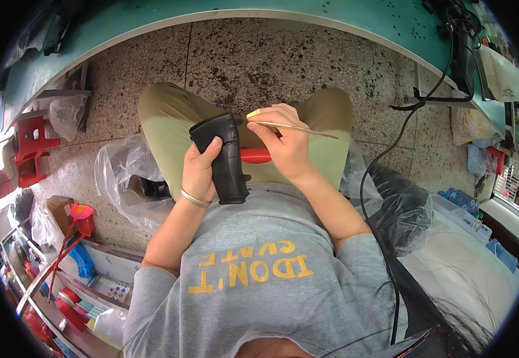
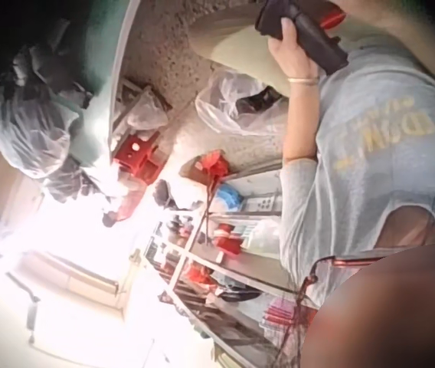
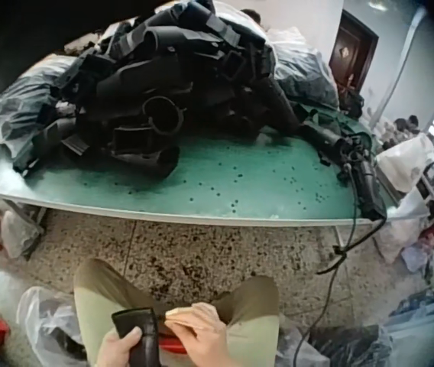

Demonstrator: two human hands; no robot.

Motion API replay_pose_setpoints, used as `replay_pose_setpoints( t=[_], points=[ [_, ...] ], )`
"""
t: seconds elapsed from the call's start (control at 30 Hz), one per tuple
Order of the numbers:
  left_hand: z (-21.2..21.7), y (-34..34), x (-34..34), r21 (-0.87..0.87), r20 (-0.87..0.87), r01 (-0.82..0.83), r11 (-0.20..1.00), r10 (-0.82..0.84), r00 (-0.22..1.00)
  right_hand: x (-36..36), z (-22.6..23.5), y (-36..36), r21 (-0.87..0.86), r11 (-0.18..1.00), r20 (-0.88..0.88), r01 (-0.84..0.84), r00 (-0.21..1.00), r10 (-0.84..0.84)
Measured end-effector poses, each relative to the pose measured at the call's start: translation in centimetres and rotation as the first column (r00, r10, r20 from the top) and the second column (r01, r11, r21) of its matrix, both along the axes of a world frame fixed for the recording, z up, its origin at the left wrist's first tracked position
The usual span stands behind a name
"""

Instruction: Cleaning and inspecting black plastic components using a brush and a sponge at a workbench.

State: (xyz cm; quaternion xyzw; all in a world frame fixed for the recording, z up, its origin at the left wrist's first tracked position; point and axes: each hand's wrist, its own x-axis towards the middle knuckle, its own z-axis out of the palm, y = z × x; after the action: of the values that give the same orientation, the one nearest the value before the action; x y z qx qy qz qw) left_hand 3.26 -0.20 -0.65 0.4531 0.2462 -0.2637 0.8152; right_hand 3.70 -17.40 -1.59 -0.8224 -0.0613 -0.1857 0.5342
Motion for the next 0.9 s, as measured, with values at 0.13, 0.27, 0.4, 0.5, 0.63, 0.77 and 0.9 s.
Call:
replay_pose_setpoints(
  t=[0.13, 0.27, 0.4, 0.5, 0.63, 0.77, 0.9],
  points=[
    [-0.4, -0.2, 0.0, -0.03, 0.024, 0.053, 0.998, -0.052, 0.998, -0.1, -0.7, 0.3, 0.42, 0.907, -0.292, 0.025, 0.95, 0.109],
    [-0.1, -0.3, 0.0, -0.006, 0.004, 0.048, 0.999, -0.048, 0.999, -0.2, -0.8, 0.3, 0.528, 0.849, -0.337, 0.037, 0.926, 0.169],
    [-0.1, -0.6, 0.0, -0.014, -0.008, 0.028, 1.0, -0.028, 1.0, 0.1, -1.1, 0.1, 0.527, 0.85, -0.329, 0.005, 0.923, 0.198],
    [-0.1, -0.6, 0.1, -0.031, -0.01, 0.047, 0.998, -0.047, 0.999, 0.0, -1.3, 0.3, 0.549, 0.836, -0.359, 0.018, 0.908, 0.216],
    [0.0, -1.3, 0.1, 0.039, -0.011, -0.014, 0.999, 0.014, 1.0, 2.1, -3.5, 0.9, -0.062, 0.997, 0.111, -0.043, 0.993, 0.05],
    [-0.6, 0.1, 1.2, 0.111, 0.053, 0.099, 0.989, -0.105, 0.993, 3.6, -6.7, -3.4, -0.36, 0.898, 0.118, 0.251, 0.968, -0.223],
    [0.2, 0.9, 1.7, 0.267, 0.091, 0.062, 0.962, -0.089, 0.992, 4.1, -3.7, -4.7, -0.284, 0.916, 0.161, 0.282, 0.956, -0.245]
  ],
)
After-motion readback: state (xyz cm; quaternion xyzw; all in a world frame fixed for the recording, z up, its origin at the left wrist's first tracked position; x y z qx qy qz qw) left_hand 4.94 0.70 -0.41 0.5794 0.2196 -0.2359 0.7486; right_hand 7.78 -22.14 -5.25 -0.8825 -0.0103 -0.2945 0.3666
